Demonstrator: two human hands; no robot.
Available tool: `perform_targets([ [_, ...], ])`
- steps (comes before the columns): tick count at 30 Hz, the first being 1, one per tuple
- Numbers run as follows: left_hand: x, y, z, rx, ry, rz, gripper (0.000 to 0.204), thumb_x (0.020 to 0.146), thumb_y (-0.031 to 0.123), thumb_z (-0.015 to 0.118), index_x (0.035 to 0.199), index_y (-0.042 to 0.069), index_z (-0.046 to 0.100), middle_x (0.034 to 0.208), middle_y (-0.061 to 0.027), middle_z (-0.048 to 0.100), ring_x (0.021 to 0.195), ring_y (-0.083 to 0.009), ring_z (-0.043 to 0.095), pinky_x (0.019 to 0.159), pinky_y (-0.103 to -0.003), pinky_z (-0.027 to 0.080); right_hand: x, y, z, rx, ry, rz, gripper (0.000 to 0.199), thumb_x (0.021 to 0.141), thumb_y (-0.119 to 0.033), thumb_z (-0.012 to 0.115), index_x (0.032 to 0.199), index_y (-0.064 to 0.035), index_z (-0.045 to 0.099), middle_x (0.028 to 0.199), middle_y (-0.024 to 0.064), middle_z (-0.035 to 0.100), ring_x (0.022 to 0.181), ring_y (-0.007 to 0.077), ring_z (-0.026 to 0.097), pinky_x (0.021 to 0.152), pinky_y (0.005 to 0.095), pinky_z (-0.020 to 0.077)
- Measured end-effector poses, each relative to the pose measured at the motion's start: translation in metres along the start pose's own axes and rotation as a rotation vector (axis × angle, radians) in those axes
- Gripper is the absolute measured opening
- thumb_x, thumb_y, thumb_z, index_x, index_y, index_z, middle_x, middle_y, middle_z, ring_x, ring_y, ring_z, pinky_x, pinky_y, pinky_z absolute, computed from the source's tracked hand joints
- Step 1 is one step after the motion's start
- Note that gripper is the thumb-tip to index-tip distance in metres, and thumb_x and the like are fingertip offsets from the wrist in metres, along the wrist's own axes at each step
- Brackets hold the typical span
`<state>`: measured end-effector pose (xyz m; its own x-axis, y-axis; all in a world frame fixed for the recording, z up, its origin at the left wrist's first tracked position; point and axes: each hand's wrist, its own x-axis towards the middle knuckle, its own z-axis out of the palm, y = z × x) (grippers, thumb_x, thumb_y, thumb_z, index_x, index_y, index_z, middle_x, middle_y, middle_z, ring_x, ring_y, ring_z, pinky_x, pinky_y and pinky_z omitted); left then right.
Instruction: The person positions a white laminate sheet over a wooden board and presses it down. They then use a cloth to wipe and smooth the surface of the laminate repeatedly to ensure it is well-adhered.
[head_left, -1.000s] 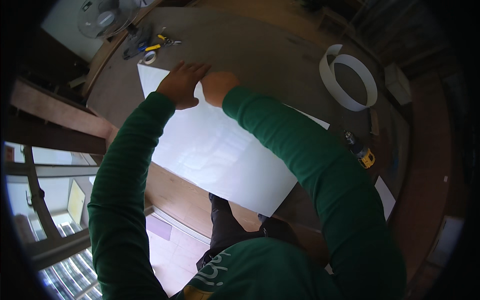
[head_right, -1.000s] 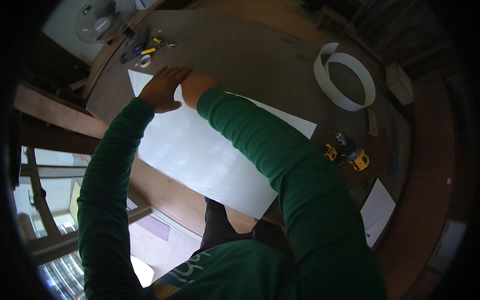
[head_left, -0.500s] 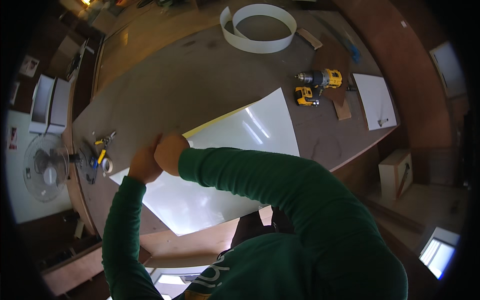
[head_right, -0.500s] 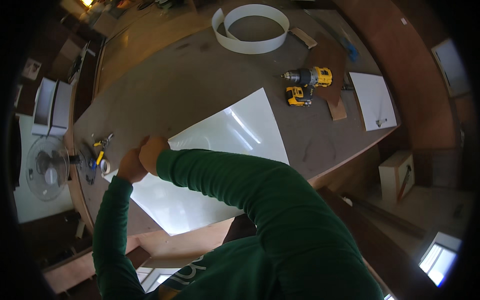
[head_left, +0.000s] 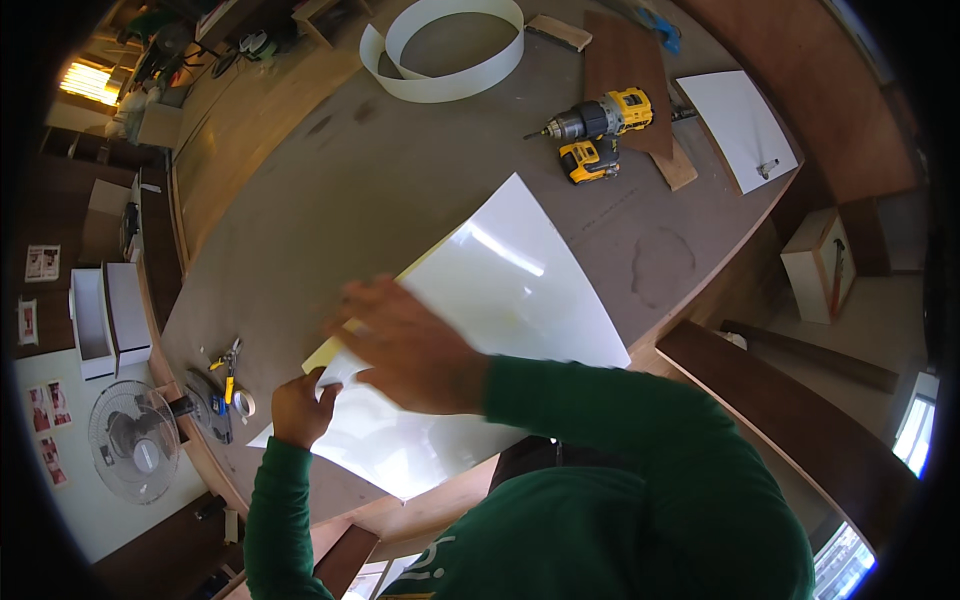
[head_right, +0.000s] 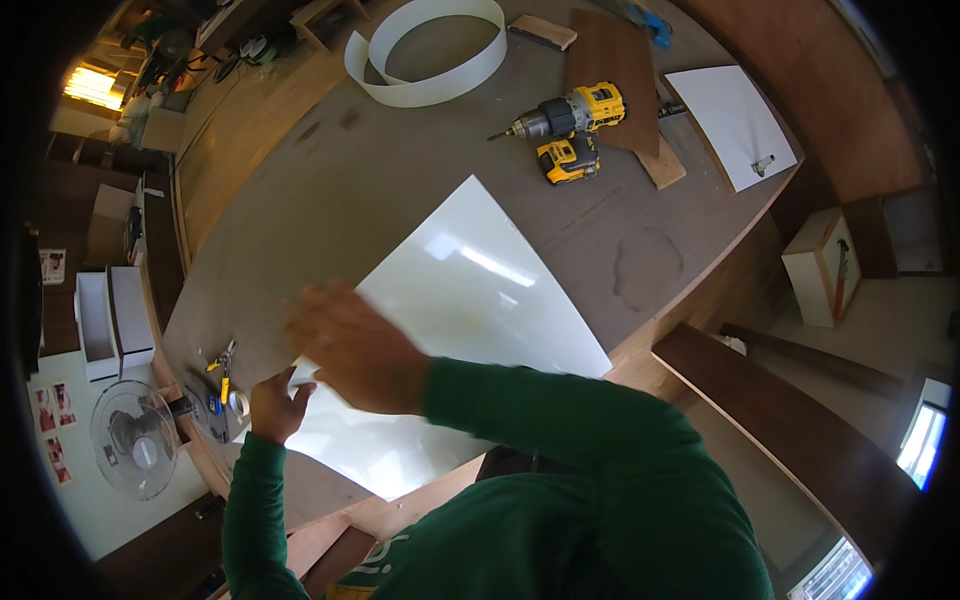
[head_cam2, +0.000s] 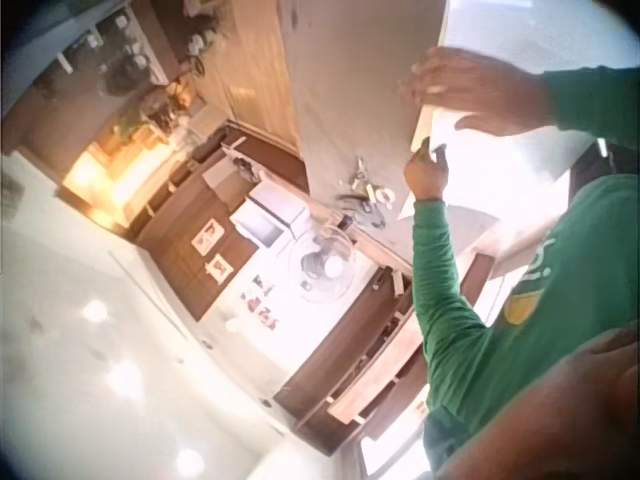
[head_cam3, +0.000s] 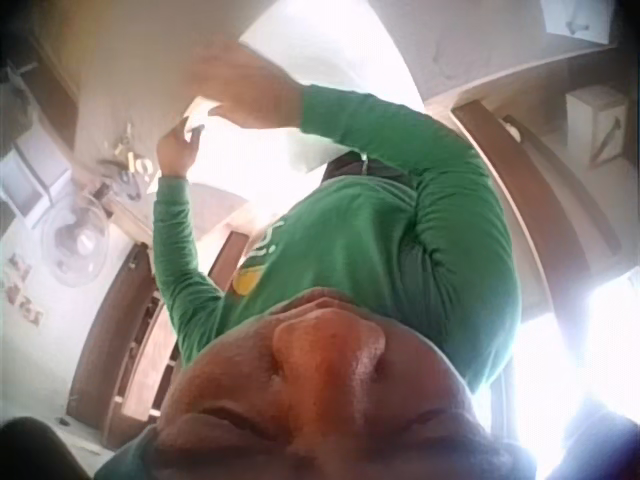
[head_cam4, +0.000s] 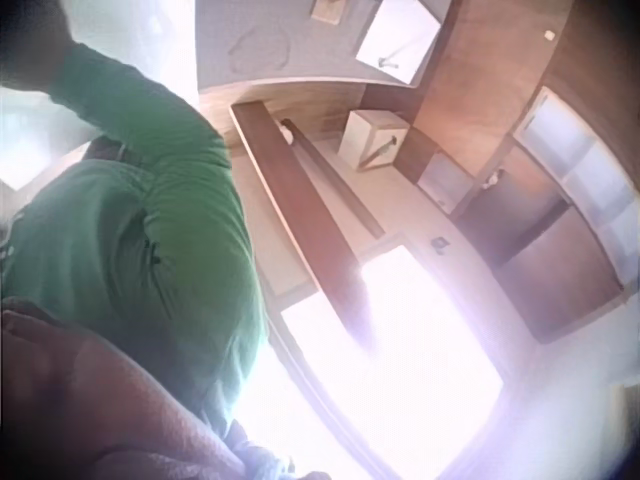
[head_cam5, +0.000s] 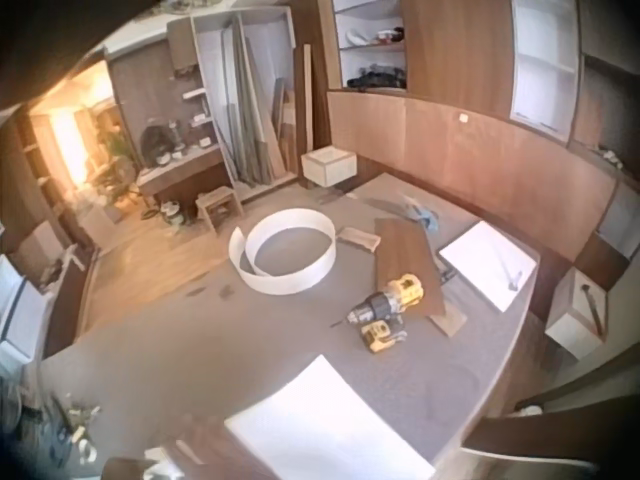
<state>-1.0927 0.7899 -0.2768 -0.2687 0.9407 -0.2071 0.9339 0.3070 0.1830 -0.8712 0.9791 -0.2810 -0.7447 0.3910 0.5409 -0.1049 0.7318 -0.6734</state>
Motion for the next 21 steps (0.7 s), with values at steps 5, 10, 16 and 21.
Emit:
perform_targets([
  [5,0.003,0.001,-0.010,-0.037,-0.062,-0.057,0.025,0.087,0.027,0.078,0.101,0.007,0.075,0.084,-0.0174,0.075,0.075,-0.0379,0.072,0.068,-0.046,0.057,-0.113,0.070,-0.108,-0.215,0.192,0.661,0.104,0.076,-0.031,0.090,0.156,0.0007,0.034,0.155,0.0257,0.037,0.144,0.0447,0.035,0.119,0.0534,0.0333],
  [10,0.020,0.001,-0.006,-0.109,-0.175,-0.132,0.022,0.085,0.021,0.080,0.099,0.005,0.076,0.086,-0.0163,0.076,0.078,-0.0357,0.075,0.070,-0.042,0.059,-0.175,0.105,-0.116,-0.215,0.072,0.940,0.110,0.072,-0.037,0.093,0.154,0.0050,0.033,0.148,0.0285,0.042,0.139,0.0461,0.039,0.116,0.0523,0.0366],
  [16,0.035,-0.004,-0.005,-0.149,-0.265,-0.216,0.022,0.085,0.018,0.080,0.101,0.003,0.077,0.089,-0.0157,0.078,0.081,-0.0318,0.077,0.073,-0.039,0.059,-0.170,0.135,-0.104,-0.045,0.032,0.885,0.086,0.074,-0.038,0.090,0.139,0.0027,0.049,0.129,0.0233,0.054,0.122,0.0426,0.053,0.104,0.0520,0.0442],
  [21,0.046,-0.001,-0.005,-0.151,-0.300,-0.272,0.027,0.083,0.018,0.081,0.104,0.002,0.076,0.092,-0.0160,0.078,0.083,-0.0309,0.077,0.077,-0.039,0.059,-0.167,0.153,-0.112,0.000,-0.021,0.881,0.067,0.074,-0.032,0.089,0.122,-0.0003,0.055,0.122,0.0202,0.059,0.113,0.0396,0.059,0.096,0.0502,0.0478],
])
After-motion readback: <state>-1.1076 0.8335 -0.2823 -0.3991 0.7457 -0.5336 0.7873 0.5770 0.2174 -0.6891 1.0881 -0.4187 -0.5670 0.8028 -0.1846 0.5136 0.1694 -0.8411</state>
